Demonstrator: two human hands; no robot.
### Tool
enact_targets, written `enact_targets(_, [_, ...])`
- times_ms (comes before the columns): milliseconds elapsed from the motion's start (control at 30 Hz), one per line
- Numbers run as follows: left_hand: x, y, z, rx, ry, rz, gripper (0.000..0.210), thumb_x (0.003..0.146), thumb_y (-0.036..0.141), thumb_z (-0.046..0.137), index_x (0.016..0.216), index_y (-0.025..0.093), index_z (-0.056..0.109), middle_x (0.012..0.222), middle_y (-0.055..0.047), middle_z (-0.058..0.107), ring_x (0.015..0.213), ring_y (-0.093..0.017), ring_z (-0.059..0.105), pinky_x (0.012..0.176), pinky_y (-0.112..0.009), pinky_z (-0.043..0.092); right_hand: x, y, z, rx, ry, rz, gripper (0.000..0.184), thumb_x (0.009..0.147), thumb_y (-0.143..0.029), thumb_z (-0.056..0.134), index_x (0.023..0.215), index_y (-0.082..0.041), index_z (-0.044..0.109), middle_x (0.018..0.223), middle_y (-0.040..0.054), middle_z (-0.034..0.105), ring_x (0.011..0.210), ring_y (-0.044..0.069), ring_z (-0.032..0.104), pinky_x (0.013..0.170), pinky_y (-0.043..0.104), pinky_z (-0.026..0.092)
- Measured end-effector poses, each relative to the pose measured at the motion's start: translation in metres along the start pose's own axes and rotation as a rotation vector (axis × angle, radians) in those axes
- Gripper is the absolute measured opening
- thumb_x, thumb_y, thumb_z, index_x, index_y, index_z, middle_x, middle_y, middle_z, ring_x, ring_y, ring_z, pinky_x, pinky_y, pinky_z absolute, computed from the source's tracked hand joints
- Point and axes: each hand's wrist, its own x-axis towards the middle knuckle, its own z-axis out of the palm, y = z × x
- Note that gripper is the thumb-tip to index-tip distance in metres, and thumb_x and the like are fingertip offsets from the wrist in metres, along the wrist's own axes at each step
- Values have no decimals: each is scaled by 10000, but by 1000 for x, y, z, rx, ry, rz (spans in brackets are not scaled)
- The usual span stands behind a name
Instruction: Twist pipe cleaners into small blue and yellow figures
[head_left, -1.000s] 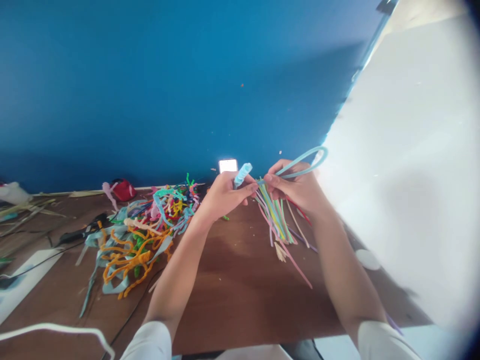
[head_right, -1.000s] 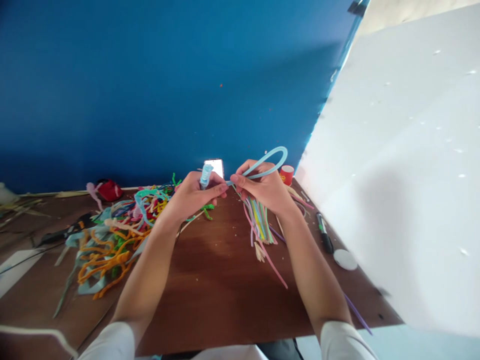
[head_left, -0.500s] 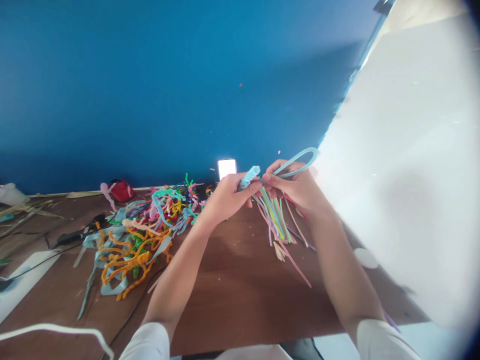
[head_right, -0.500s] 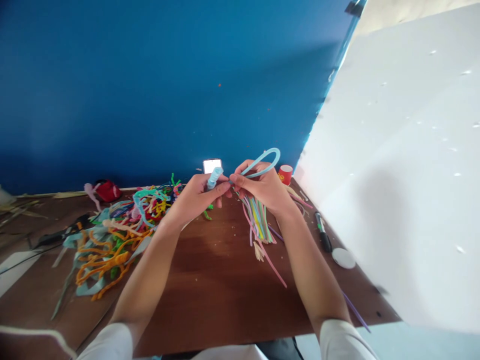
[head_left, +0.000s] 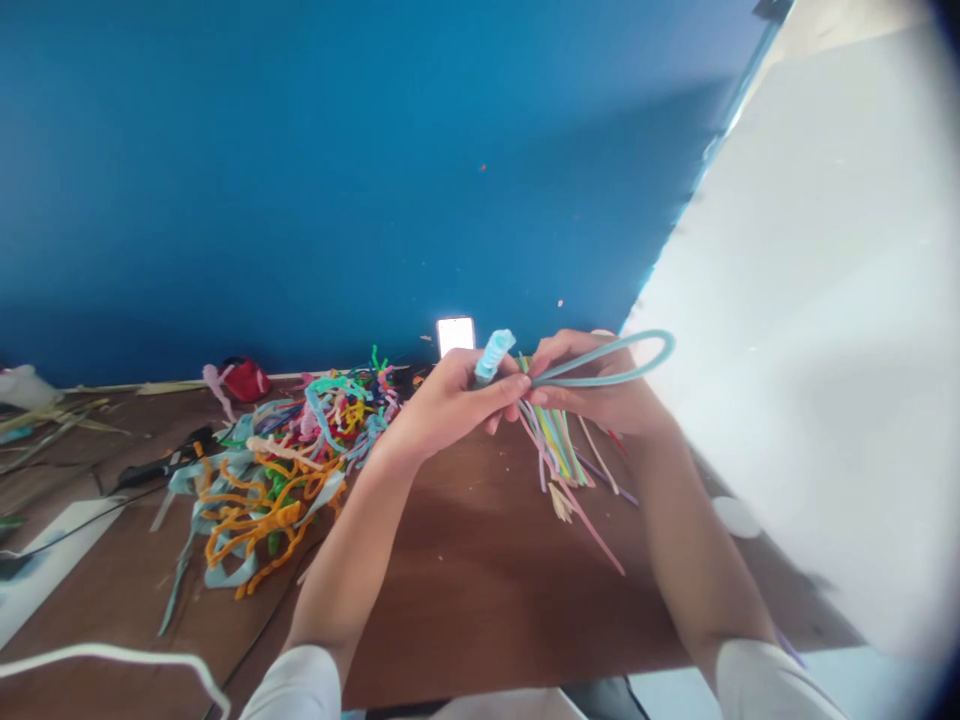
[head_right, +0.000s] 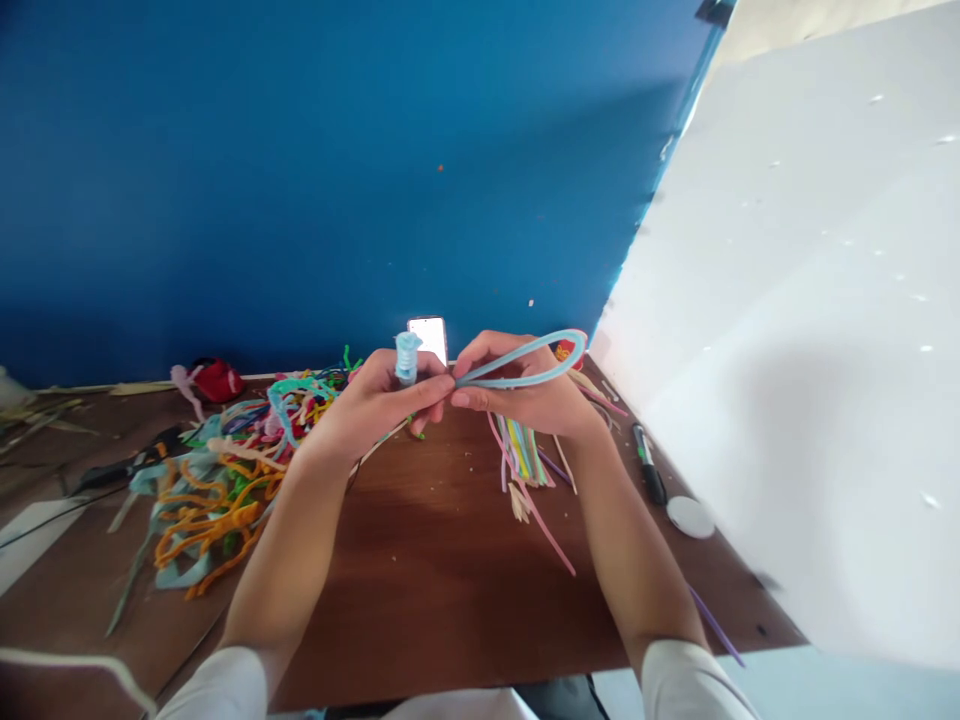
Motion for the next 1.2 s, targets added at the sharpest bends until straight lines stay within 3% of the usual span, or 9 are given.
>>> enact_targets(633, [-6,8,-3,112,-50,1,285,878,397,546,772,147,636,637,-16,632,469,-53,477,461,-188,383,-3,4,-4,-43,100,-110,156,696,-322,813,724,-205,712,641,13,676,520,122,585,465,261,470])
enact_targets(800, [-5,4,-5,116,-26,5,304,887,424,543,811,147,645,609,-4,619,427,-47,459,437,-187,373,-4,9,-5,-25,213,-166,141,694,-319,817,754,-236,719,650,15,669,535,137,582,466,291,478])
enact_targets(1200, [-3,-1,-14,165,35,-27,328,862,453,573,829,138,658,649,-36,658,428,-57,464,410,-188,367,-6,2,-7,-20,355,24,230,749,-419,763,759,-206,677,633,18,626,525,143,588,439,286,484])
